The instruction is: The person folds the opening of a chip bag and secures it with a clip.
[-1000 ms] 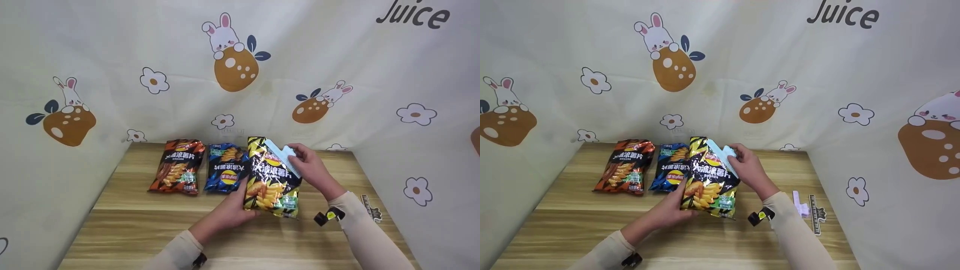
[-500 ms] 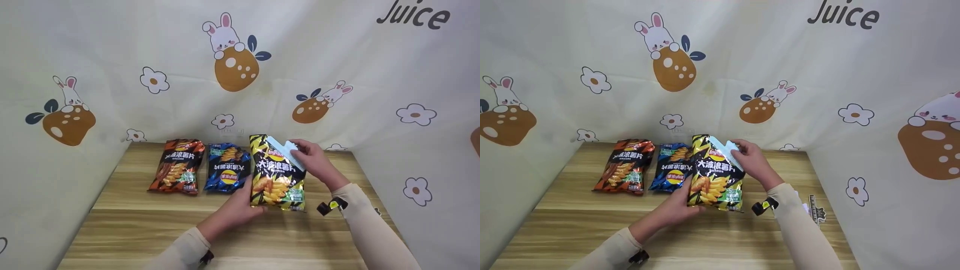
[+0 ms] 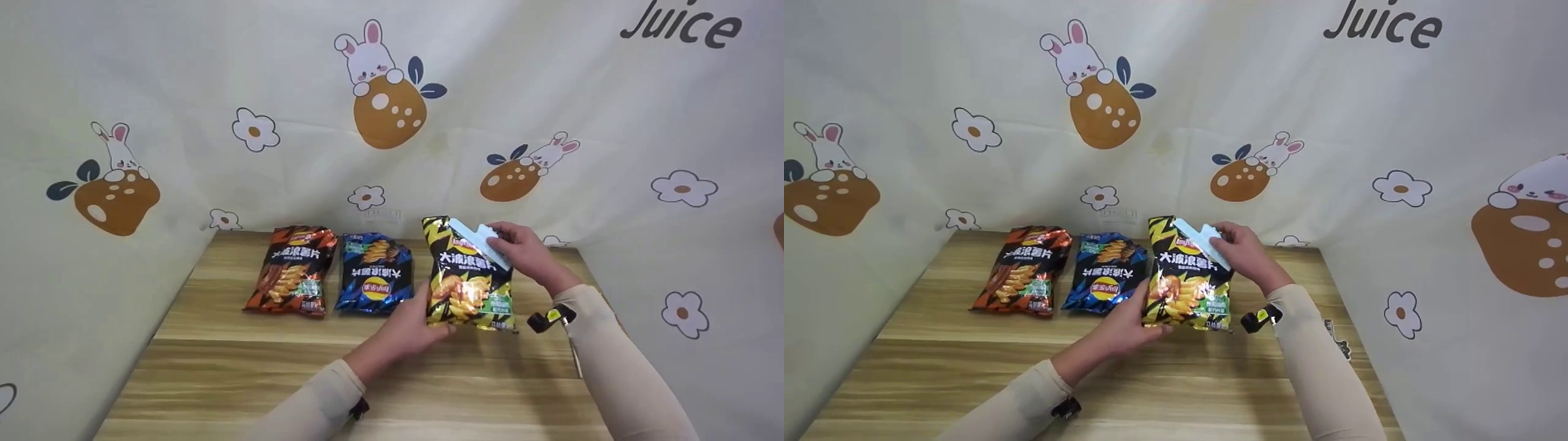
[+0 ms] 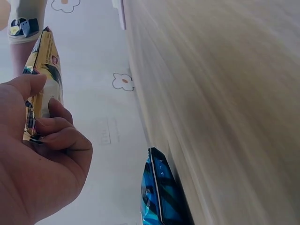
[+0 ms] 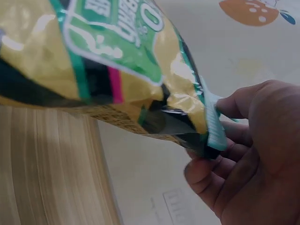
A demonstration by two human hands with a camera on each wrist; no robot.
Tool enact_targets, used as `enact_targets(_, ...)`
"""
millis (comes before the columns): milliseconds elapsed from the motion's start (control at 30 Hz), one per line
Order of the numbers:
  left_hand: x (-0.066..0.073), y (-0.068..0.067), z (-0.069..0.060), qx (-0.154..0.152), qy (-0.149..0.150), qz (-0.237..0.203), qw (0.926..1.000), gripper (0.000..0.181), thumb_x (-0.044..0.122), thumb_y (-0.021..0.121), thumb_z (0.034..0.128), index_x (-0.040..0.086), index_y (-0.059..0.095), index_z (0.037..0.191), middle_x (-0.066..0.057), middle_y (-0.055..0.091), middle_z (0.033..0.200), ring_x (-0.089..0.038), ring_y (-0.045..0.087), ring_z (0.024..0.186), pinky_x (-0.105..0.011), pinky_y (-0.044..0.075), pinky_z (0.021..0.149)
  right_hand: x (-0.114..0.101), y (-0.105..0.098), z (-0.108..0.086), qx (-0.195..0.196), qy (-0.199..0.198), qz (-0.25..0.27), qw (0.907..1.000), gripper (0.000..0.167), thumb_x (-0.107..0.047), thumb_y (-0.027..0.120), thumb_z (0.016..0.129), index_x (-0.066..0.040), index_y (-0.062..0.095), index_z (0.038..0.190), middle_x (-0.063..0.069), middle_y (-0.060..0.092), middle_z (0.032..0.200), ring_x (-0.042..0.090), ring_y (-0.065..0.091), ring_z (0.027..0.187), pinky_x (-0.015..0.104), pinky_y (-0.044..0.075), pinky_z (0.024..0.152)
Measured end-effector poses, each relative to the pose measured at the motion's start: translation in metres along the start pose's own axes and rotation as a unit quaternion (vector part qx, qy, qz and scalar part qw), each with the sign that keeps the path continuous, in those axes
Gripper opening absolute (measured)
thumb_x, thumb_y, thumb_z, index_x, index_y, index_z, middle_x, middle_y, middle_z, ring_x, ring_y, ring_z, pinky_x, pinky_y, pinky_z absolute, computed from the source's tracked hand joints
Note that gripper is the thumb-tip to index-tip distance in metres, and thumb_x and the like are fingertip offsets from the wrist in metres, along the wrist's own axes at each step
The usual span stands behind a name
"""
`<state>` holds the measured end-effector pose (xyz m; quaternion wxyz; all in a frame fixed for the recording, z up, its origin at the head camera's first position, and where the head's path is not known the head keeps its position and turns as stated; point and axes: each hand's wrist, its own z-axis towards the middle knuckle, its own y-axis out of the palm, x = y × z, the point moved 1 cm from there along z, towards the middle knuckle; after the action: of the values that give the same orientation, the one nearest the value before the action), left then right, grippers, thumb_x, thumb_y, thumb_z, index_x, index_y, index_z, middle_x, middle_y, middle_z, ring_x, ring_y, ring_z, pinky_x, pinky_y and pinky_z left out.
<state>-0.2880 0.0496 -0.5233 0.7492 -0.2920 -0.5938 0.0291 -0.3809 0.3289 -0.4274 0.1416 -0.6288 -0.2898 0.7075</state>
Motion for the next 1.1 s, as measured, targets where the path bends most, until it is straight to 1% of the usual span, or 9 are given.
enact_targets(200, 0.005, 0.007, 0.009, 0.006, 0.005, 0.012, 0.9999, 0.096, 0.034, 0.092, 0.0886, 0.01, 0.039, 0.165, -0.017, 0.072, 0.14, -0.028, 0.07, 0.125, -0.047, 0.057, 0.109, 0.004, -0.012, 0.005, -0.036, 0.009, -0.024, 0.999, 0.053, -0.036, 0.06, 0.115, -0.006, 0.057, 0.158, 0.02, 0.069, 0.134, 0.031, 0.068, 0.113, 0.035, 0.057, 0.095)
enact_targets(400, 0.009, 0.015, 0.02, 0.002, -0.003, 0.009, 1.0, 0.095, 0.037, 0.09, 0.0899, 0.015, 0.039, 0.166, -0.011, 0.072, 0.141, -0.022, 0.07, 0.123, -0.042, 0.057, 0.108, 0.008, -0.022, 0.01, -0.047, 0.027, -0.025, 0.9983, 0.055, -0.037, 0.059, 0.116, -0.005, 0.054, 0.16, 0.022, 0.069, 0.136, 0.031, 0.068, 0.113, 0.034, 0.057, 0.096)
enact_targets(533, 0.011, 0.02, 0.027, 0.0, -0.014, 0.01, 0.9999, 0.093, 0.037, 0.09, 0.0907, 0.017, 0.039, 0.166, -0.009, 0.071, 0.143, -0.023, 0.07, 0.125, -0.043, 0.056, 0.11, 0.015, -0.026, 0.014, -0.043, 0.034, -0.033, 0.998, 0.055, -0.038, 0.059, 0.116, -0.005, 0.055, 0.16, 0.021, 0.069, 0.138, 0.031, 0.068, 0.115, 0.035, 0.057, 0.097)
enact_targets(633, 0.013, 0.022, 0.032, 0.0, -0.019, 0.023, 0.9996, 0.096, 0.038, 0.09, 0.0908, 0.018, 0.037, 0.169, -0.01, 0.07, 0.144, -0.025, 0.07, 0.125, -0.045, 0.057, 0.11, 0.02, -0.029, 0.017, -0.035, 0.047, -0.036, 0.9976, 0.056, -0.041, 0.06, 0.115, -0.007, 0.056, 0.159, 0.02, 0.069, 0.138, 0.031, 0.068, 0.115, 0.037, 0.058, 0.098)
enact_targets(767, 0.013, 0.027, 0.039, 0.003, -0.015, 0.033, 0.9993, 0.098, 0.038, 0.09, 0.0913, 0.02, 0.036, 0.17, -0.01, 0.069, 0.147, -0.028, 0.07, 0.127, -0.047, 0.056, 0.11, 0.026, -0.033, 0.021, -0.03, 0.055, -0.032, 0.9975, 0.057, -0.043, 0.06, 0.114, -0.007, 0.056, 0.159, 0.021, 0.068, 0.139, 0.032, 0.068, 0.116, 0.037, 0.058, 0.098)
enact_targets(900, 0.013, 0.032, 0.046, -0.001, -0.007, 0.029, 0.9995, 0.096, 0.037, 0.091, 0.0912, 0.018, 0.038, 0.169, -0.009, 0.067, 0.15, -0.028, 0.068, 0.13, -0.047, 0.055, 0.112, 0.033, -0.038, 0.024, -0.024, 0.057, -0.031, 0.9976, 0.057, -0.041, 0.06, 0.115, -0.006, 0.057, 0.158, 0.023, 0.068, 0.14, 0.033, 0.068, 0.115, 0.035, 0.059, 0.095)
enact_targets(967, 0.013, 0.035, 0.048, -0.004, -0.009, 0.024, 0.9997, 0.095, 0.037, 0.091, 0.091, 0.017, 0.039, 0.168, -0.008, 0.066, 0.152, -0.026, 0.067, 0.132, -0.046, 0.054, 0.114, 0.035, -0.04, 0.024, -0.02, 0.063, -0.03, 0.9973, 0.056, -0.041, 0.06, 0.115, -0.006, 0.057, 0.159, 0.023, 0.068, 0.139, 0.032, 0.068, 0.115, 0.035, 0.059, 0.094)
enact_targets(1100, 0.014, 0.039, 0.052, -0.004, -0.013, 0.036, 0.9993, 0.092, 0.038, 0.091, 0.0911, 0.015, 0.042, 0.165, -0.009, 0.067, 0.149, -0.025, 0.067, 0.131, -0.045, 0.053, 0.114, 0.039, -0.044, 0.024, -0.02, 0.065, -0.032, 0.9971, 0.059, -0.042, 0.058, 0.115, -0.004, 0.054, 0.16, 0.023, 0.068, 0.139, 0.031, 0.069, 0.115, 0.033, 0.059, 0.093)
